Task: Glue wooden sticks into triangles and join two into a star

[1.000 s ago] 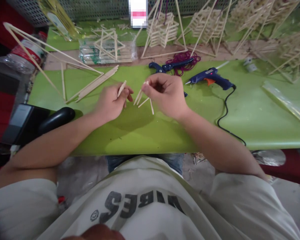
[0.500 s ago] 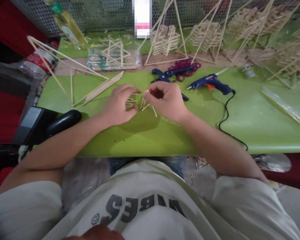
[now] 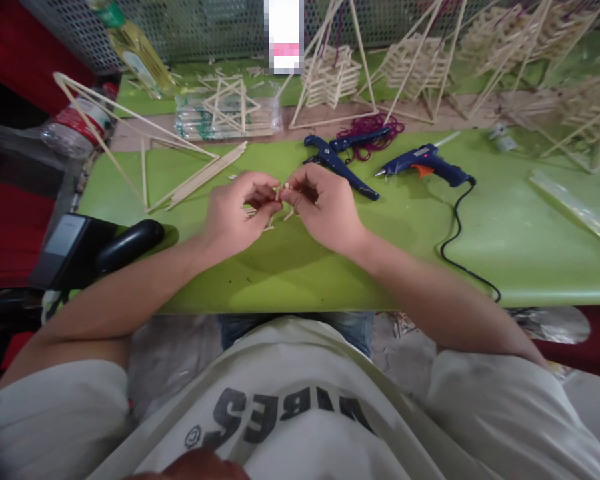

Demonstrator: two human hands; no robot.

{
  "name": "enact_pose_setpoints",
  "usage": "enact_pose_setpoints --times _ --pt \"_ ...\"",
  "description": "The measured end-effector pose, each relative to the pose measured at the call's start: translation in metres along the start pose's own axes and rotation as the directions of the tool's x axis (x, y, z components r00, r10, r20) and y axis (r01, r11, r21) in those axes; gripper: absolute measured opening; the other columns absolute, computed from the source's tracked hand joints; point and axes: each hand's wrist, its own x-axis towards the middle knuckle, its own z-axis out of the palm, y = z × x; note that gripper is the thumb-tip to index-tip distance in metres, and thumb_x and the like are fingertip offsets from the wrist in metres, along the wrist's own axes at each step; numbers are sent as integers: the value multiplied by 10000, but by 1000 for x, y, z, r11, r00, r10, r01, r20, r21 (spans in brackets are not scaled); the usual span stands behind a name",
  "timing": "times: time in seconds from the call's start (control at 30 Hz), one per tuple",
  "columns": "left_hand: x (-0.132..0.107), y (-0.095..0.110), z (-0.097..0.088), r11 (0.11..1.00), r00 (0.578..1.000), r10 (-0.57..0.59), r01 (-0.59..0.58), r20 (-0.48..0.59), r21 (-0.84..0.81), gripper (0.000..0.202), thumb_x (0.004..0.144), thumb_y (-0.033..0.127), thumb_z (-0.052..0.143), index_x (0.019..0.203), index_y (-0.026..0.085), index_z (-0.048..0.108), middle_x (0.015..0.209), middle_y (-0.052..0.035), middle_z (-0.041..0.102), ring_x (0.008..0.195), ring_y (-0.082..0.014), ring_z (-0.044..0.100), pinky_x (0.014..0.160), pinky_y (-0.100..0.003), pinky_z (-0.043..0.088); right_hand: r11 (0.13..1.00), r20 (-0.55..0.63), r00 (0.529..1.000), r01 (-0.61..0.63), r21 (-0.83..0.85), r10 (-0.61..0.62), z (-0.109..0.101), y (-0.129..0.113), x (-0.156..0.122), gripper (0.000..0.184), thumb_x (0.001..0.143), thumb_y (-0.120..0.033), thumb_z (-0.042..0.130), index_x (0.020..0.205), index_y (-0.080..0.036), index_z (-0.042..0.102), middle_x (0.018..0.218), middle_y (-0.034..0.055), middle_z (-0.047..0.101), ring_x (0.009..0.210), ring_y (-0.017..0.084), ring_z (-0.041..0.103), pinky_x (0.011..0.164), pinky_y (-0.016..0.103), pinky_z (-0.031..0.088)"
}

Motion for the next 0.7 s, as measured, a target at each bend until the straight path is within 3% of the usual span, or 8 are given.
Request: enact_pose_setpoints --times 0.17,0.4,0.57,0.7 --pt "-1 1 -1 999 1000 25 -25 3 23 257 1052 175 764 1295 221 835 1124 -66 918 1009 -204 878 990 -334 725 994 -29 999 43 -100 -46 -4 -6 -2 419 985 -649 973 957 -249 853 829 23 792 669 161 594 606 354 450" --pt "-5 1 -2 999 1000 -9 9 8 42 225 1080 236 748 1271 238 868 1176 -83 918 1079 -258 887 1044 -404 728 919 22 972 229 -321 -235 -8 -4 -2 153 1061 -373 883 963 -256 893 880 45 841 718 191 646 723 399 488" --pt "-6 6 -2 998 997 -59 60 52 -29 345 1087 208 654 1379 228 837 1131 -78 914 1025 -240 890 996 -378 735 838 73 943 322 -440 -324 -10 -4 -2 161 1095 -367 805 986 -284 889 928 55 848 749 211 678 738 410 504" --pt "-3 8 -5 995 994 -83 86 78 -47 270 1147 289 621 1215 228 875 1019 -70 898 907 -224 865 903 -352 726 766 129 920 380 -518 -369 -10 -6 -1 232 1120 -383 750 962 -277 882 912 64 840 818 246 722 787 432 515"
